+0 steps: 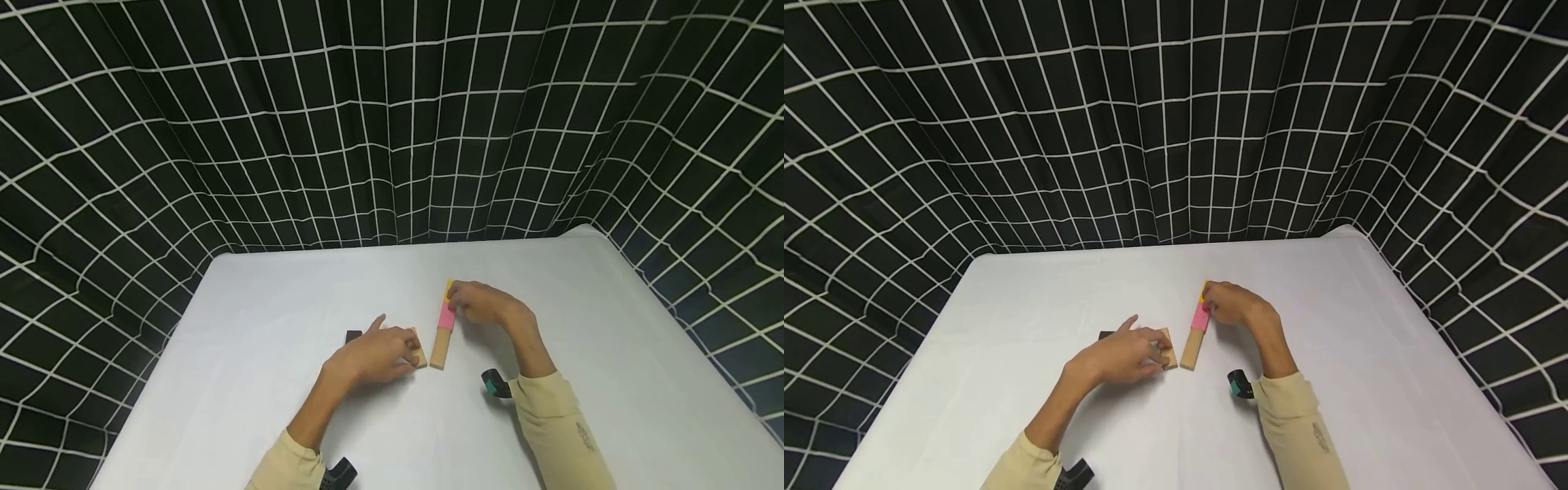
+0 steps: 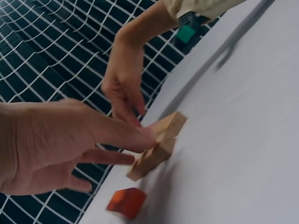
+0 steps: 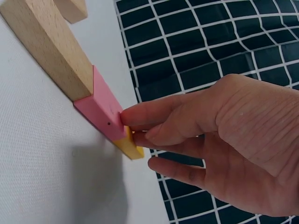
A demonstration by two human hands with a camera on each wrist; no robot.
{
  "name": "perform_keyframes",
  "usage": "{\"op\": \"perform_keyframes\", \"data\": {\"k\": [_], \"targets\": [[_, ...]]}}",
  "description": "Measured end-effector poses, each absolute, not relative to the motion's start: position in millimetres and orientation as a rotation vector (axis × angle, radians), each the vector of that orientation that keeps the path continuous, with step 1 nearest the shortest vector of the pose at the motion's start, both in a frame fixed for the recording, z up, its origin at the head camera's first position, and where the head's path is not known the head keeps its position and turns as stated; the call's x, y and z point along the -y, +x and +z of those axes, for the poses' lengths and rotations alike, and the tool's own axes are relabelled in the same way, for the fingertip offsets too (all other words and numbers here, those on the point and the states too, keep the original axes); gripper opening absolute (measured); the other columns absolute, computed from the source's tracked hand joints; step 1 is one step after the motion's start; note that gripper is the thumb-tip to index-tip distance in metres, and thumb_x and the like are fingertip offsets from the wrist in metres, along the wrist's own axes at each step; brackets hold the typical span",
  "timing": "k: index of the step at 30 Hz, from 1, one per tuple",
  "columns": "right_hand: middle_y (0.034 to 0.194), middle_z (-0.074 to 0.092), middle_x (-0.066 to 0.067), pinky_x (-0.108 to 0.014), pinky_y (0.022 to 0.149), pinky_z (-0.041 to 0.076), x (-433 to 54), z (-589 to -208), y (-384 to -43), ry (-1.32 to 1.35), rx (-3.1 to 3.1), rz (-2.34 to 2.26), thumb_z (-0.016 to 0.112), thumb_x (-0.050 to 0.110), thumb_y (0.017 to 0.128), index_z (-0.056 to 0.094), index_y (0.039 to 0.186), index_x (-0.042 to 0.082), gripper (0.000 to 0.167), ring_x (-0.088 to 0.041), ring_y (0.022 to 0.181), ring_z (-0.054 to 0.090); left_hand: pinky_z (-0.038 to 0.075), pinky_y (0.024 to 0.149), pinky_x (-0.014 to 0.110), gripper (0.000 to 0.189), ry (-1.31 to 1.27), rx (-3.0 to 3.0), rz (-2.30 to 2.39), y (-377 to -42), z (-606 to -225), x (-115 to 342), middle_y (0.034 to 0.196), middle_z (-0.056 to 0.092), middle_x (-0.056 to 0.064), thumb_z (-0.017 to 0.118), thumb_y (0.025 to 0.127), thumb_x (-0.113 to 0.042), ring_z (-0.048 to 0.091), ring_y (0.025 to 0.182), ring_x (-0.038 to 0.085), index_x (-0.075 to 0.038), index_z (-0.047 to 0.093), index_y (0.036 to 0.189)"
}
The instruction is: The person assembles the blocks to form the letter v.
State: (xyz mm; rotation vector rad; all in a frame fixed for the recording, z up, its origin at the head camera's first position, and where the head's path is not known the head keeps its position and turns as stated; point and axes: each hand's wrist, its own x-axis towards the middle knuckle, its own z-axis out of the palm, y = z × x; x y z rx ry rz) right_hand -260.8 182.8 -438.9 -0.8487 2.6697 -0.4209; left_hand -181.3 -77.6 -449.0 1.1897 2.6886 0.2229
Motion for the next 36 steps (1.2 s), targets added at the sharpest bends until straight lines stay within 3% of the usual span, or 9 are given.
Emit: {"op": "perform_keyframes", "data": {"k": [3,8,19,36], "targets": [[0.135,0.067,-0.019,-0.054,0.115,0.049,-182,-441,-261,-0.841,-2.665,-0.446,0.048,-0.007,0.096,0.078,0.116,0.0,0.036,-0.041,0.134,0.06,0.028,0.125,0.07,0.018,1.21,-2.749,0.323,-189,-441,87,0.135,0.071,0.0,0.068,0.102,-0.027,0.061,0.136,0.017,-0.018,0.083,0.107],[0.136,0.066,-0.02,-0.054,0.117,0.048,-182,-442,-260,-0.815,-2.646,-0.454,0.046,-0.007,0.096,0.078,0.116,0.0,0.038,-0.041,0.136,0.059,0.03,0.126,0.068,0.022,1.127,-2.809,0.38,-195,-431,104,0.135,0.071,0.006,0.071,0.1,-0.024,0.062,0.134,0.022,-0.014,0.081,0.117],[0.136,0.066,-0.021,-0.057,0.117,0.047,-187,-438,-264,-0.818,-2.647,-0.493,0.045,-0.007,0.095,0.077,0.116,-0.001,0.039,-0.043,0.136,0.058,0.036,0.124,0.062,0.032,1.296,-2.596,0.18,-188,-444,92,0.148,0.061,-0.002,0.068,0.102,-0.029,0.051,0.147,0.015,-0.029,0.072,0.133],[0.141,0.064,-0.018,-0.056,0.119,0.045,-185,-442,-263,-0.757,-2.63,-0.469,0.043,-0.006,0.095,0.077,0.12,0.003,0.043,-0.041,0.141,0.055,0.038,0.123,0.063,0.035,1.206,-2.582,0.123,-188,-451,82,0.15,0.06,-0.004,0.069,0.102,-0.032,0.054,0.145,0.013,-0.029,0.071,0.136]]}}
